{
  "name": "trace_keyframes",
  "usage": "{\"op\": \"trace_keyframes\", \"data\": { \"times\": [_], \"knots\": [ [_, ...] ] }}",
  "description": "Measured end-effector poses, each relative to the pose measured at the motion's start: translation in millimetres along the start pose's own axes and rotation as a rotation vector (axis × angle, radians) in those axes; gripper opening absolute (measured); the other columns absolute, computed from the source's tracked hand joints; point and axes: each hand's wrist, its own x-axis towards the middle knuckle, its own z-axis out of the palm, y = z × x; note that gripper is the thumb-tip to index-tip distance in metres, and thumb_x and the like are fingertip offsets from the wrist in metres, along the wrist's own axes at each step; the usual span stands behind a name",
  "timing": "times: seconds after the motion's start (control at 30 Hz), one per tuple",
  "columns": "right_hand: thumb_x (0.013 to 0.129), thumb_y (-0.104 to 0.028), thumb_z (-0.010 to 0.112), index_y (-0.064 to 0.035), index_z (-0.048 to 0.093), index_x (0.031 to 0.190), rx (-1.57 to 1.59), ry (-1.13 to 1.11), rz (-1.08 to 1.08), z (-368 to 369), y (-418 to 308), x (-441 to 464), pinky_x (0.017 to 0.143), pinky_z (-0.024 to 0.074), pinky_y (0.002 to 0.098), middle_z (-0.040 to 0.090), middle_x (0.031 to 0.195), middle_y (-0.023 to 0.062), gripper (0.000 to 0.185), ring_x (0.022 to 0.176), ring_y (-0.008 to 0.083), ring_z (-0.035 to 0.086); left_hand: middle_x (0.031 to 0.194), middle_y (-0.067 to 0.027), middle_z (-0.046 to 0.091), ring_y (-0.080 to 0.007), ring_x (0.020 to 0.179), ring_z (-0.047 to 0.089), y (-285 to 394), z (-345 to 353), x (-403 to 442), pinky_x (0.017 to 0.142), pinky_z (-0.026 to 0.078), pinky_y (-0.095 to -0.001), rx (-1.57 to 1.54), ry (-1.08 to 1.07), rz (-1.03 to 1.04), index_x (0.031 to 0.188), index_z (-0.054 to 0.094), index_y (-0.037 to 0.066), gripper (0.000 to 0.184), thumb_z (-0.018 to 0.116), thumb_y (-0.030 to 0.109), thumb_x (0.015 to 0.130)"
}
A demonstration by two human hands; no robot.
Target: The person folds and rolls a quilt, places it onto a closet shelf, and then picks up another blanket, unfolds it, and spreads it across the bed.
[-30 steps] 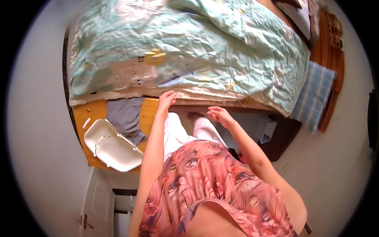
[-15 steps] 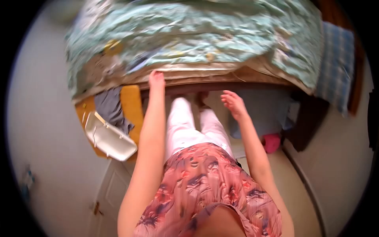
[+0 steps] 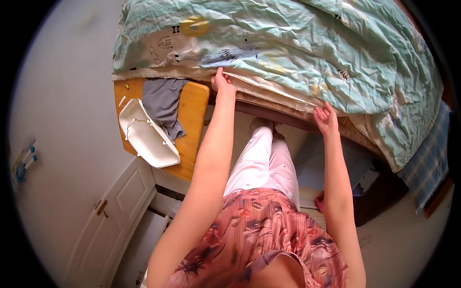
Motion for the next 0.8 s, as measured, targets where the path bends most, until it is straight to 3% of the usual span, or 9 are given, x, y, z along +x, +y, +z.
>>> {"op": "trace_keyframes", "data": {
  "times": [0.1,0.2,0.23,0.37,0.43,0.5,0.57,0.6,0.8],
  "knots": [
    [0.072,-0.033,0.075,-0.0064,0.052,0.111,0.212,0.307,0.097,17,-6,5,0.078,0.0457,0.0359,0.053,0.102,0.0045,0.053,0.093,0.0186,0.054,0.085,-0.0021,0.058,-0.0127,0.07,0.053,9,-6,9,0.054,0.039,-0.0268,-0.081,-0.13,-0.008,0.099,0.057,0.01,0.036,0.076,0.012,0.069],
    [0.071,-0.035,0.076,-0.0122,0.055,0.101,0.279,0.262,0.092,11,-8,14,0.067,0.0444,0.0329,0.054,0.089,0.0002,0.044,0.081,0.015,0.053,0.102,-0.0026,0.057,-0.0172,0.087,0.055,17,-20,0,0.062,0.048,-0.0332,-0.178,-0.294,0.021,0.105,0.054,0.011,0.04,0.074,0.006,0.071],
    [0.071,-0.032,0.076,-0.0121,0.057,0.084,0.329,0.306,0.045,10,-7,14,0.063,0.0393,0.0316,0.056,0.077,-0.0012,0.03,0.071,0.0145,0.052,0.097,-0.002,0.058,-0.0151,0.083,0.056,21,-27,-7,0.059,0.048,-0.0302,-0.153,-0.375,0.11,0.103,0.054,0.011,0.035,0.072,0.006,0.074],
    [0.08,-0.018,0.068,-0.0079,0.05,0.076,0.243,0.224,-0.439,5,6,-24,0.04,0.0358,0.0209,0.052,0.063,0.0008,0.021,0.05,0.009,0.048,0.083,-0.0037,0.058,-0.0133,0.069,0.056,30,-62,-4,0.053,0.047,-0.0255,0.187,-0.157,0.31,0.085,0.051,0.006,0.016,0.065,0.011,0.08],
    [0.081,-0.017,0.065,-0.0076,0.053,0.08,0.078,0.353,-0.278,-28,27,-12,0.035,0.0334,0.021,0.053,0.062,0.0027,0.016,0.043,0.0096,0.045,0.076,-0.0029,0.052,-0.0118,0.064,0.051,13,-82,30,0.049,0.044,-0.0261,0.17,-0.161,0.32,0.08,0.047,0.006,0.021,0.066,0.013,0.079],
    [0.078,-0.019,0.069,-0.0116,0.054,0.086,0.065,0.092,-0.183,-47,37,-10,0.045,0.0405,0.0236,0.055,0.068,0.0011,0.018,0.054,0.0104,0.05,0.073,-0.0016,0.047,-0.0129,0.057,0.041,16,-75,20,0.047,0.032,-0.028,0.49,-0.098,0.319,0.081,0.043,0.007,0.026,0.066,0.019,0.081],
    [0.075,-0.017,0.071,-0.0157,0.051,0.098,0.101,-0.034,-0.237,-48,40,-8,0.07,0.0435,0.0316,0.056,0.089,-0.002,0.03,0.084,0.0117,0.052,0.075,-0.0023,0.049,-0.012,0.065,0.045,9,-60,-11,0.064,0.043,-0.0324,0.434,-0.229,0.32,0.093,0.044,0.008,0.032,0.067,0.026,0.082],
    [0.075,-0.017,0.071,-0.0152,0.051,0.096,0.168,-0.046,-0.242,-43,35,-12,0.072,0.0423,0.0329,0.056,0.09,-0.0017,0.029,0.085,0.0128,0.052,0.08,-0.0041,0.051,-0.0125,0.072,0.048,-7,-59,-4,0.076,0.045,-0.0367,0.421,-0.177,0.288,0.096,0.047,0.007,0.036,0.07,0.03,0.079],
    [0.077,-0.027,0.066,-0.0162,0.054,0.104,0.457,-0.152,-0.154,-46,6,-17,0.087,0.0327,0.0391,0.054,0.105,-0.0017,0.031,0.099,0.0162,0.047,0.107,-0.0081,0.053,-0.0219,0.095,0.052,-104,-53,-79,0.088,0.045,-0.046,0.366,-0.374,-0.254,0.112,0.05,0.005,0.052,0.077,0.026,0.072]
  ]
}}
